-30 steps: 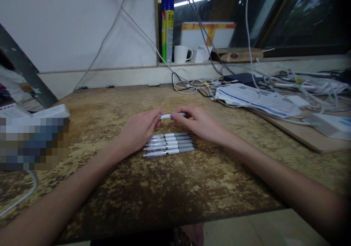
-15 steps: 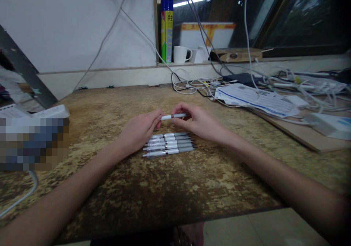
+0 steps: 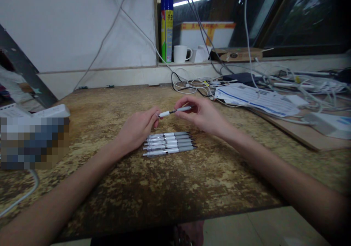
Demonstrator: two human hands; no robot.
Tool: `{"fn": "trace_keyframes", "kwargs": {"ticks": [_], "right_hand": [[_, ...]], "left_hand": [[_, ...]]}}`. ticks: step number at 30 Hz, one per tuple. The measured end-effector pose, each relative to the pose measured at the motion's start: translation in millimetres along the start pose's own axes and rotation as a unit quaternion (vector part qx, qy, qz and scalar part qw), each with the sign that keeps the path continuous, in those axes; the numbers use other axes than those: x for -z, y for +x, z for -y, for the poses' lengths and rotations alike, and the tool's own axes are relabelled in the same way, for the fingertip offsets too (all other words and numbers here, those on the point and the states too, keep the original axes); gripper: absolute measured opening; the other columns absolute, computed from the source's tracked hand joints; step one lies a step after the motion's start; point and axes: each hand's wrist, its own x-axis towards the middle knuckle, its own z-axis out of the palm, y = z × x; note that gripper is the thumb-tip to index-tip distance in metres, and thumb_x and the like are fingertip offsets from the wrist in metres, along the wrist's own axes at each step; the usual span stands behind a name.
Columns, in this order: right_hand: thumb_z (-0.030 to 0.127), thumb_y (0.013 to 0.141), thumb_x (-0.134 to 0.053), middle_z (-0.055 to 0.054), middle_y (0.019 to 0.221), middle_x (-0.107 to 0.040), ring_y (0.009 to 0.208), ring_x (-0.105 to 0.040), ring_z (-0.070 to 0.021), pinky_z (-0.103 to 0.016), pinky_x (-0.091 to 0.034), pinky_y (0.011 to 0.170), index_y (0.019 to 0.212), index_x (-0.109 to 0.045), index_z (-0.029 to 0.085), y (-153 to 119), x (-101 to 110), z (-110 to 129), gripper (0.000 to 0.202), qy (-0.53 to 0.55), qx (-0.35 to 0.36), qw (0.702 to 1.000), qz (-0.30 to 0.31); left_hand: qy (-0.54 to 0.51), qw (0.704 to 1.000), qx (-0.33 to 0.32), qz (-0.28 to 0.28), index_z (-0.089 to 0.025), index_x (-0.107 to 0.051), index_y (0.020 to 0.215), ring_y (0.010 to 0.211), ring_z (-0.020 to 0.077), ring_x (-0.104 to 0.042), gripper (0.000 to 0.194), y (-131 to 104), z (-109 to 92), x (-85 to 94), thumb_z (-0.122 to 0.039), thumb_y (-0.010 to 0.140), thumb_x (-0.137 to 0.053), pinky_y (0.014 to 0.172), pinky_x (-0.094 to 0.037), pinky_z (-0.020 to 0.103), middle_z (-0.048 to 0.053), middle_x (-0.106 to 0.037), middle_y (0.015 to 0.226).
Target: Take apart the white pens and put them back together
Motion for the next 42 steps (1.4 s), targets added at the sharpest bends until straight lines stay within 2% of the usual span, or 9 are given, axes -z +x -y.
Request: {"fn": "trace_keyframes", "kwargs": {"ticks": [6,9,12,21,26,29,33,37,42], "right_hand": [[0.031,0.086,-0.073,-0.004,0.101,-0.076,0.088,-0.068,-0.0199,-0.035,-0.052,0.084,0.095,-0.073,0.021,1.5,1.2,3.8,0.013,0.067,-0.042,0.996,-0.027],[0.031,0.087,-0.071,-0.005,0.104,-0.076,0.093,-0.067,-0.0207,-0.036,-0.050,0.088,0.094,-0.075,0.021,2.4,4.0,5.4,0.013,0.055,-0.042,0.997,-0.041],[0.028,0.087,-0.070,-0.004,0.101,-0.075,0.092,-0.066,-0.0201,-0.036,-0.050,0.088,0.094,-0.075,0.020,2.6,6.3,7.0,0.011,0.050,-0.055,0.996,-0.055],[0.019,0.085,-0.064,-0.004,0.084,-0.072,0.082,-0.070,-0.0185,-0.039,-0.056,0.090,0.087,-0.072,0.019,4.8,13.0,1.7,0.008,0.119,-0.099,0.977,-0.145],[0.028,0.094,-0.060,-0.007,0.091,-0.076,0.085,-0.072,-0.0222,-0.042,-0.056,0.090,0.087,-0.074,0.019,4.2,9.2,-8.3,0.018,0.022,-0.075,0.994,-0.073],[0.042,0.098,-0.058,-0.009,0.092,-0.077,0.080,-0.073,-0.0223,-0.041,-0.057,0.086,0.084,-0.072,0.019,0.8,0.8,-7.2,0.031,0.030,-0.094,0.995,-0.012],[0.045,0.099,-0.059,-0.005,0.086,-0.075,0.077,-0.071,-0.0188,-0.036,-0.057,0.082,0.082,-0.070,0.019,-2.5,-6.7,-0.6,0.032,0.086,-0.090,0.992,0.028],[0.045,0.098,-0.060,-0.004,0.084,-0.073,0.076,-0.069,-0.0175,-0.034,-0.058,0.080,0.081,-0.069,0.019,-1.8,-6.6,1.9,0.032,0.109,-0.096,0.989,0.037],[0.049,0.095,-0.064,-0.005,0.082,-0.073,0.072,-0.068,-0.0170,-0.033,-0.059,0.076,0.077,-0.068,0.018,1.6,0.2,-2.1,0.037,0.139,-0.116,0.983,-0.014]], "left_hand": [[-0.062,0.998,-0.012,-0.032,-0.020,-0.061,0.096,0.075,0.0182,-0.063,0.030,2.5,6.9,-2.4,-0.032,0.110,-0.037,0.074,-0.045,0.031,0.001,-0.068,0.081],[-0.077,0.996,-0.034,-0.042,-0.020,-0.061,0.119,0.089,0.0199,-0.067,0.023,3.1,10.6,-4.4,-0.027,0.109,-0.040,0.087,-0.049,0.034,0.004,-0.073,0.099],[-0.057,0.994,-0.078,-0.057,-0.022,-0.059,0.135,0.109,0.0218,-0.066,0.032,3.0,13.5,-4.8,-0.020,0.108,-0.042,0.100,-0.048,0.037,0.007,-0.071,0.121],[-0.023,0.991,-0.098,-0.084,-0.022,-0.063,0.129,0.116,0.0219,-0.062,0.030,3.3,18.3,-3.6,-0.014,0.107,-0.044,0.104,-0.047,0.039,0.007,-0.067,0.125],[-0.027,0.991,-0.103,-0.088,-0.023,-0.064,0.127,0.116,0.0215,-0.062,0.029,2.8,13.7,-2.8,-0.016,0.108,-0.045,0.105,-0.046,0.039,0.006,-0.067,0.124],[-0.027,0.991,-0.100,-0.085,-0.024,-0.065,0.127,0.117,0.0222,-0.062,0.029,2.1,10.0,-1.8,-0.017,0.107,-0.045,0.105,-0.046,0.040,0.006,-0.067,0.123],[-0.021,0.991,-0.104,-0.083,-0.026,-0.066,0.126,0.117,0.0231,-0.062,0.028,1.5,8.1,-1.0,-0.017,0.106,-0.048,0.103,-0.047,0.041,0.006,-0.067,0.121],[-0.022,0.991,-0.095,-0.089,-0.025,-0.062,0.132,0.115,0.0234,-0.064,0.029,2.3,11.5,-2.4,-0.021,0.106,-0.051,0.103,-0.048,0.042,0.006,-0.068,0.124],[-0.024,0.991,-0.061,-0.120,-0.021,-0.060,0.130,0.108,0.0224,-0.067,0.027,4.2,21.1,0.2,-0.027,0.103,-0.056,0.099,-0.050,0.040,0.007,-0.071,0.124]]}}
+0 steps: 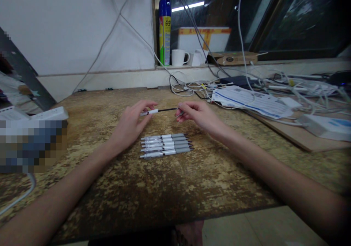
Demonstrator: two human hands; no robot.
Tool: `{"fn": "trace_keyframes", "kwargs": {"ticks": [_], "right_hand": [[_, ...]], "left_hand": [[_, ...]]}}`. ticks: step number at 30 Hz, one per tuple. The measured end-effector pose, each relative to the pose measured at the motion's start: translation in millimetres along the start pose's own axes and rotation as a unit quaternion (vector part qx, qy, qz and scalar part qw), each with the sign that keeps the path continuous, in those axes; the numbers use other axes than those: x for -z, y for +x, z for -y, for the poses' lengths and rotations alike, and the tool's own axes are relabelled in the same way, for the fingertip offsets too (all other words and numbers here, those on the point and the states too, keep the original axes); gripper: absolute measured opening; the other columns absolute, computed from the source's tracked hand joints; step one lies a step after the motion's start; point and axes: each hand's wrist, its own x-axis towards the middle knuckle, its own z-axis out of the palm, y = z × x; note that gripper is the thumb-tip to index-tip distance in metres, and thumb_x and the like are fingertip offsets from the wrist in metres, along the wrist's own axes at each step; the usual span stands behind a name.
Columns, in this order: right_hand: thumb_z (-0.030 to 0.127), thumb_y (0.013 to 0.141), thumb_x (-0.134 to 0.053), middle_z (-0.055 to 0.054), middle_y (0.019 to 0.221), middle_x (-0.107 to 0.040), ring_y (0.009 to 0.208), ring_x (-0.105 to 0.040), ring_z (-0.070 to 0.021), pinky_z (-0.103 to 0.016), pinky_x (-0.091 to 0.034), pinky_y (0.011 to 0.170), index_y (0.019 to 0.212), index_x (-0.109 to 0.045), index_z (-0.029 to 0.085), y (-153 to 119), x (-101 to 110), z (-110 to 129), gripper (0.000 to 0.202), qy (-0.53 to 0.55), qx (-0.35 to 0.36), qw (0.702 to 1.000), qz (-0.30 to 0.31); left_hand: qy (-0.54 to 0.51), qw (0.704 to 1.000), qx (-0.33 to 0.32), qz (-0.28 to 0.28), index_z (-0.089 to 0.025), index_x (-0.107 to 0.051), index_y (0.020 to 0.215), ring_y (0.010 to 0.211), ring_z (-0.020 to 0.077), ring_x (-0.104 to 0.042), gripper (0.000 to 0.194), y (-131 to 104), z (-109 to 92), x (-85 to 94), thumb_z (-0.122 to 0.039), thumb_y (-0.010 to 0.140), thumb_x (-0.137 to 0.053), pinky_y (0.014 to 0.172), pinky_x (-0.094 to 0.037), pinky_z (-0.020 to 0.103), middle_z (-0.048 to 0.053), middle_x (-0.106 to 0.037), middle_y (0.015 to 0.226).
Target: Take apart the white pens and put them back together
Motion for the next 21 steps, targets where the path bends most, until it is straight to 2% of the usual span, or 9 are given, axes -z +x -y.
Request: {"fn": "trace_keyframes", "kwargs": {"ticks": [4,7,15,21], "right_hand": [[0.056,0.092,-0.067,-0.006,0.082,-0.071,0.069,-0.067,-0.0156,-0.032,-0.058,0.073,0.076,-0.069,0.017,1.9,6.3,2.1,0.041,0.027,0.005,0.999,-0.037],[0.057,0.091,-0.069,-0.006,0.082,-0.071,0.069,-0.066,-0.0154,-0.032,-0.058,0.072,0.076,-0.069,0.018,2.0,8.2,5.0,0.042,0.035,0.009,0.998,-0.043],[0.055,0.090,-0.071,-0.006,0.090,-0.073,0.076,-0.068,-0.0174,-0.037,-0.058,0.082,0.081,-0.070,0.020,0.0,6.6,5.7,0.036,0.011,0.021,1.000,-0.007],[0.048,0.092,-0.070,-0.005,0.085,-0.073,0.082,-0.068,-0.0191,-0.037,-0.054,0.086,0.084,-0.069,0.019,0.7,5.4,3.8,0.030,-0.024,0.048,0.998,0.020]], "left_hand": [[0.020,0.999,0.005,-0.027,-0.021,-0.062,0.126,0.104,0.0220,-0.067,0.026,1.3,7.6,9.9,-0.027,0.101,-0.058,0.097,-0.051,0.039,0.008,-0.072,0.121],[0.029,0.999,0.016,-0.038,-0.020,-0.063,0.126,0.103,0.0220,-0.068,0.027,0.7,11.7,15.6,-0.027,0.101,-0.057,0.097,-0.052,0.039,0.008,-0.072,0.121],[0.016,0.999,0.035,-0.011,-0.020,-0.065,0.124,0.104,0.0226,-0.068,0.025,-4.0,16.1,9.9,-0.029,0.101,-0.058,0.095,-0.052,0.039,0.007,-0.073,0.118],[0.012,0.999,0.045,0.007,-0.021,-0.066,0.124,0.103,0.0225,-0.068,0.025,-4.2,12.6,8.4,-0.031,0.103,-0.057,0.096,-0.051,0.039,0.007,-0.074,0.118]]}}
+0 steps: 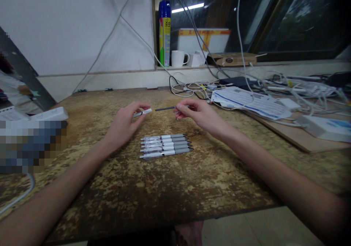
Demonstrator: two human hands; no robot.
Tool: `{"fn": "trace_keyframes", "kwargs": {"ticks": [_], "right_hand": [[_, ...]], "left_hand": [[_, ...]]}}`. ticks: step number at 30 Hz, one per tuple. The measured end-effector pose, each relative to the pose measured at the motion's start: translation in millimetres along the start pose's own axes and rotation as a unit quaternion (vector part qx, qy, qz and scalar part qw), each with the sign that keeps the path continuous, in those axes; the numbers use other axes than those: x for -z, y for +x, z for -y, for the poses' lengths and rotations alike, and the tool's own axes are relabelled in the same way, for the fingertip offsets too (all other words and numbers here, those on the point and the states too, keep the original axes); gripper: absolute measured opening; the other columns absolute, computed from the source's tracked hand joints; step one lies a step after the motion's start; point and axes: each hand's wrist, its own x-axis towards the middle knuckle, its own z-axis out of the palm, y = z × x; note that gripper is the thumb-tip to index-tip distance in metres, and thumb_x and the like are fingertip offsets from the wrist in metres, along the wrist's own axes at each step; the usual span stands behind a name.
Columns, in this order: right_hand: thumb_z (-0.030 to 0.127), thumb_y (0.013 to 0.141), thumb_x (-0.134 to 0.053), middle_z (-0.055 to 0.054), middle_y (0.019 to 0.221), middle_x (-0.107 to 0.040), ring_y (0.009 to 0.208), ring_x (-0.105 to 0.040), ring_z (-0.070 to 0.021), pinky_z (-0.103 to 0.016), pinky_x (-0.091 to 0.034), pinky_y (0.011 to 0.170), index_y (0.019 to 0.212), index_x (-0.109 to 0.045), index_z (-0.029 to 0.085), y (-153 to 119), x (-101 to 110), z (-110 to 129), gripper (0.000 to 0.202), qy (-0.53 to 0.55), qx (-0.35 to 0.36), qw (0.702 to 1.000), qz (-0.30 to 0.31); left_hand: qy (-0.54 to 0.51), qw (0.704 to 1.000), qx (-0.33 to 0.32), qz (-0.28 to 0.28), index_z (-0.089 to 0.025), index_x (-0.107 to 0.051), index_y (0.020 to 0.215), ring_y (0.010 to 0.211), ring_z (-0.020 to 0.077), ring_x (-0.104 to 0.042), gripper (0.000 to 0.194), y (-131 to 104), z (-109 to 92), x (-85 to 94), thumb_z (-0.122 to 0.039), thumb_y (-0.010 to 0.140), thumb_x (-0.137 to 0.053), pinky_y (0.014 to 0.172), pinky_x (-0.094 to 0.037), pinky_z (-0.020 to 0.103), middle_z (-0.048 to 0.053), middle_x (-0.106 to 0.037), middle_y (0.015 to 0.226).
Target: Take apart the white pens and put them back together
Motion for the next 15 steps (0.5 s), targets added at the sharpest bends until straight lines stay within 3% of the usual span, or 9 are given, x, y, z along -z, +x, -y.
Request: {"fn": "trace_keyframes", "kwargs": {"ticks": [15], "right_hand": [[0.042,0.088,-0.075,-0.005,0.083,-0.074,0.079,-0.068,-0.0196,-0.034,-0.051,0.074,0.093,-0.071,0.019,0.4,1.9,-0.4,0.024,-0.048,0.017,0.999,-0.002]], "left_hand": [[-0.003,1.000,0.000,0.010,-0.021,-0.067,0.122,0.104,0.0219,-0.068,0.025,-0.8,-1.6,-2.5,-0.022,0.098,-0.060,0.098,-0.052,0.038,0.005,-0.073,0.117]]}}
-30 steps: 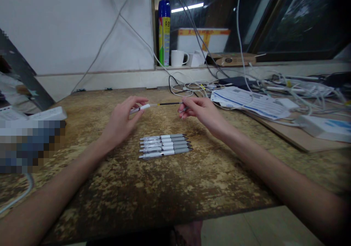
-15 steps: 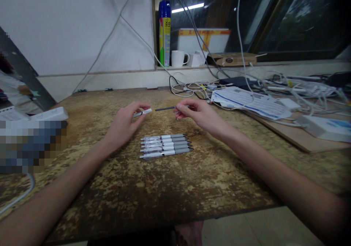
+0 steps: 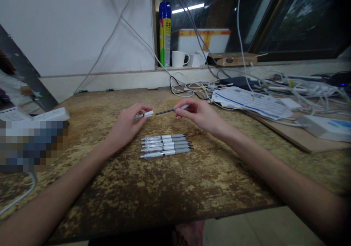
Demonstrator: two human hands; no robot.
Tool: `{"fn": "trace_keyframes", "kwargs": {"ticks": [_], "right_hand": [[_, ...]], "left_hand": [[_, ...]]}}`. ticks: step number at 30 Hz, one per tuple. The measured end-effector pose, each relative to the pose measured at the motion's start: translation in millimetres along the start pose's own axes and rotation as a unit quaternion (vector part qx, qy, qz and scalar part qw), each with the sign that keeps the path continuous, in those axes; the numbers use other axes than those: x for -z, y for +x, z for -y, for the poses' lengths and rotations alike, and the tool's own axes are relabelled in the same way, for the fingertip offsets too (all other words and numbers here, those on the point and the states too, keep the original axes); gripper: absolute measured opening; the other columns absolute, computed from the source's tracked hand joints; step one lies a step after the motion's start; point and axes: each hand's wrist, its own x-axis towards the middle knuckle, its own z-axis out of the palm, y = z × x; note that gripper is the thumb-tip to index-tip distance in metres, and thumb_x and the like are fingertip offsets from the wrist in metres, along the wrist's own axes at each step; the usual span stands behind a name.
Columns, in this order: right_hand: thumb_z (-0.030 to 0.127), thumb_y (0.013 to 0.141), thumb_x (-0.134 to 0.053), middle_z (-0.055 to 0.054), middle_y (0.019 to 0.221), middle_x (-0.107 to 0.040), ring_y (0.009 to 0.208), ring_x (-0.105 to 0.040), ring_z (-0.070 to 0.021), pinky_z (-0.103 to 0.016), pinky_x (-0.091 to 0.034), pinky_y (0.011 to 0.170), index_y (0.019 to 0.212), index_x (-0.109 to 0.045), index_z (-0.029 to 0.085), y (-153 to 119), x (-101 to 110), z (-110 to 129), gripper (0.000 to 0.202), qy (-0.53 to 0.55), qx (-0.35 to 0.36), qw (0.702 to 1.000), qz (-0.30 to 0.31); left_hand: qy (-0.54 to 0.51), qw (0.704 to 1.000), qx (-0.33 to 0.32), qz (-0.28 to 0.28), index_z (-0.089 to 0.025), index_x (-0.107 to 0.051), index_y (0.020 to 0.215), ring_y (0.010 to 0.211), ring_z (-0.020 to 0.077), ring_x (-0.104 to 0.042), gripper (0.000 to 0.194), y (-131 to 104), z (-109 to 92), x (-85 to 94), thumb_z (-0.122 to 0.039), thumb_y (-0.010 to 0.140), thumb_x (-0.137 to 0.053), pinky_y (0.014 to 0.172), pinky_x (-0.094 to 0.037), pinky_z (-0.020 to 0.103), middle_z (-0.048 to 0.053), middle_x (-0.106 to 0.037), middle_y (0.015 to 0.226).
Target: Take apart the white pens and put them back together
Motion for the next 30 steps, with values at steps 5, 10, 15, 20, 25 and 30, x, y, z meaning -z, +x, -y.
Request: {"fn": "trace_keyframes", "kwargs": {"ticks": [5,10,15,20,25,30], "right_hand": [[0.041,0.087,-0.076,-0.005,0.082,-0.074,0.078,-0.068,-0.0196,-0.035,-0.052,0.075,0.092,-0.072,0.019,-0.4,0.0,1.6,0.023,0.002,-0.005,1.000,0.000],[0.049,0.089,-0.074,-0.005,0.084,-0.073,0.079,-0.066,-0.0173,-0.033,-0.052,0.080,0.083,-0.072,0.019,-1.1,-1.3,4.6,0.031,0.054,-0.031,0.998,-0.004],[0.053,0.091,-0.070,-0.005,0.081,-0.070,0.068,-0.059,-0.0124,-0.027,-0.047,0.065,0.079,-0.072,0.017,-2.1,-1.2,6.6,0.038,0.091,-0.066,0.993,-0.022],[0.053,0.096,-0.063,-0.002,0.066,-0.063,0.050,-0.048,-0.0087,-0.025,-0.033,0.049,0.071,-0.070,0.016,-2.4,-1.1,7.7,0.045,0.071,-0.095,0.991,-0.057],[0.056,0.097,-0.060,-0.002,0.060,-0.062,0.047,-0.044,-0.0083,-0.025,-0.030,0.047,0.062,-0.067,0.016,-1.8,0.7,5.6,0.054,0.064,-0.091,0.990,-0.082],[0.049,0.097,-0.063,-0.003,0.068,-0.064,0.055,-0.051,-0.0100,-0.024,-0.039,0.053,0.069,-0.068,0.016,-0.2,2.6,1.3,0.043,0.087,-0.098,0.989,-0.069]], "left_hand": [[0.001,1.000,-0.006,-0.001,-0.022,-0.067,0.121,0.104,0.0216,-0.068,0.024,-0.4,0.9,-0.4,-0.023,0.098,-0.061,0.098,-0.052,0.038,0.005,-0.073,0.117],[-0.007,1.000,-0.005,-0.006,-0.021,-0.066,0.121,0.103,0.0219,-0.070,0.022,-0.3,2.1,-2.5,-0.028,0.102,-0.057,0.097,-0.053,0.039,0.006,-0.075,0.116],[-0.001,1.000,-0.010,-0.004,-0.021,-0.066,0.123,0.105,0.0223,-0.070,0.023,-0.1,4.8,-3.1,-0.027,0.102,-0.057,0.098,-0.053,0.040,0.007,-0.074,0.118],[-0.013,1.000,0.004,-0.004,-0.021,-0.066,0.124,0.110,0.0243,-0.069,0.025,-1.2,3.8,-3.1,-0.030,0.104,-0.054,0.099,-0.052,0.041,0.007,-0.074,0.120],[-0.016,1.000,0.018,-0.001,-0.021,-0.067,0.122,0.113,0.0250,-0.069,0.025,-1.5,-0.9,-2.0,-0.028,0.103,-0.053,0.102,-0.051,0.042,0.006,-0.074,0.122],[-0.018,1.000,0.016,-0.004,-0.021,-0.067,0.122,0.112,0.0248,-0.068,0.025,-0.8,-2.2,-1.7,-0.029,0.104,-0.052,0.102,-0.051,0.044,0.007,-0.074,0.122]]}}
